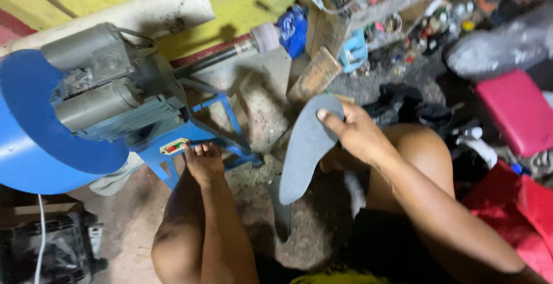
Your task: The person sits on the floor and uses a bench grinder to smooth the edges of a gray shoe sole. They hold the sole with both hands, pressing it against the rotating grinding wheel and rotating it to work on different sections.
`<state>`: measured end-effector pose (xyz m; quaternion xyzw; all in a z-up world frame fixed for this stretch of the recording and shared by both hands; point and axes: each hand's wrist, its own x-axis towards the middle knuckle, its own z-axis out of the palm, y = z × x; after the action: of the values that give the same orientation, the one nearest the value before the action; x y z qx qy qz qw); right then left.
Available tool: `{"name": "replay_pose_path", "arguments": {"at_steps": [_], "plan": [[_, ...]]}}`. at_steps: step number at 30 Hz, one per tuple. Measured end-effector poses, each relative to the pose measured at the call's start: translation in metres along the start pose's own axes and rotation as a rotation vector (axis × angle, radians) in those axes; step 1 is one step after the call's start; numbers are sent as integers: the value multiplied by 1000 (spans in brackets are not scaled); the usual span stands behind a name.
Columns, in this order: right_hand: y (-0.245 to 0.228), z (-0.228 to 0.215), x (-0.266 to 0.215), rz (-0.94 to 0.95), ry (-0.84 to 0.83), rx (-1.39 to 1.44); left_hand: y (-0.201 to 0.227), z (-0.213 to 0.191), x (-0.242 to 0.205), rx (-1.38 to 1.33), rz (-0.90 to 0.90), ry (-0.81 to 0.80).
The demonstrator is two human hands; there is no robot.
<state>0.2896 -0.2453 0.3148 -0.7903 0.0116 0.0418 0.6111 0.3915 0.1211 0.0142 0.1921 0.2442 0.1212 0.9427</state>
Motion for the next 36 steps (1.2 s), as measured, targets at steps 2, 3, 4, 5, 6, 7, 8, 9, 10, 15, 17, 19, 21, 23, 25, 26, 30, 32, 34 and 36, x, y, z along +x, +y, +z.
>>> {"name": "replay_pose_path", "arguments": {"at_steps": [2,3,4,5,6,7,8,9,10,15,17,19,21,23,25,26,30,32,34,36], "plan": [[-1,-1,8,-24,-7,-42,0,1,8,-22,-51,65],[0,0,6,-5,-2,-60,2,-4,6,-14,-91,106],[2,1,2,14,2,-78,-1,-9,2,29,-42,-12],[2,2,0,1,9,-61,-5,-7,-1,68,9,-141],[3,5,-3,-12,16,-44,-5,-3,-10,105,61,-269],[1,6,1,-46,15,-33,-7,8,-23,156,85,-245],[-1,8,2,-59,21,-18,-13,24,-45,211,102,-196],[-2,12,3,-76,30,-1,-20,46,-71,321,115,-129],[-2,14,8,-93,39,16,-22,74,-94,459,131,-110],[13,19,22,-92,-6,-77,-15,165,-200,1060,598,-313],[8,16,46,-120,3,-144,-24,172,-228,1039,642,-315],[14,17,52,-213,29,-235,-36,174,-239,952,401,-339],[19,13,78,-169,24,-319,-49,165,-254,905,-147,-280],[22,11,96,-219,36,-378,-66,181,-246,926,-667,-157],[26,19,100,-351,29,-413,-77,197,-221,683,-807,-189],[23,18,111,-276,28,-449,-86,196,-211,549,-878,-187],[22,35,114,-74,-12,-595,-132,190,-144,247,-738,-120],[17,39,129,-76,-28,-668,-150,191,-117,245,-693,-37],[27,45,136,-28,-40,-711,-160,179,-102,290,-687,-99],[38,50,143,-40,-12,-714,-168,176,-89,339,-688,-95]]}}
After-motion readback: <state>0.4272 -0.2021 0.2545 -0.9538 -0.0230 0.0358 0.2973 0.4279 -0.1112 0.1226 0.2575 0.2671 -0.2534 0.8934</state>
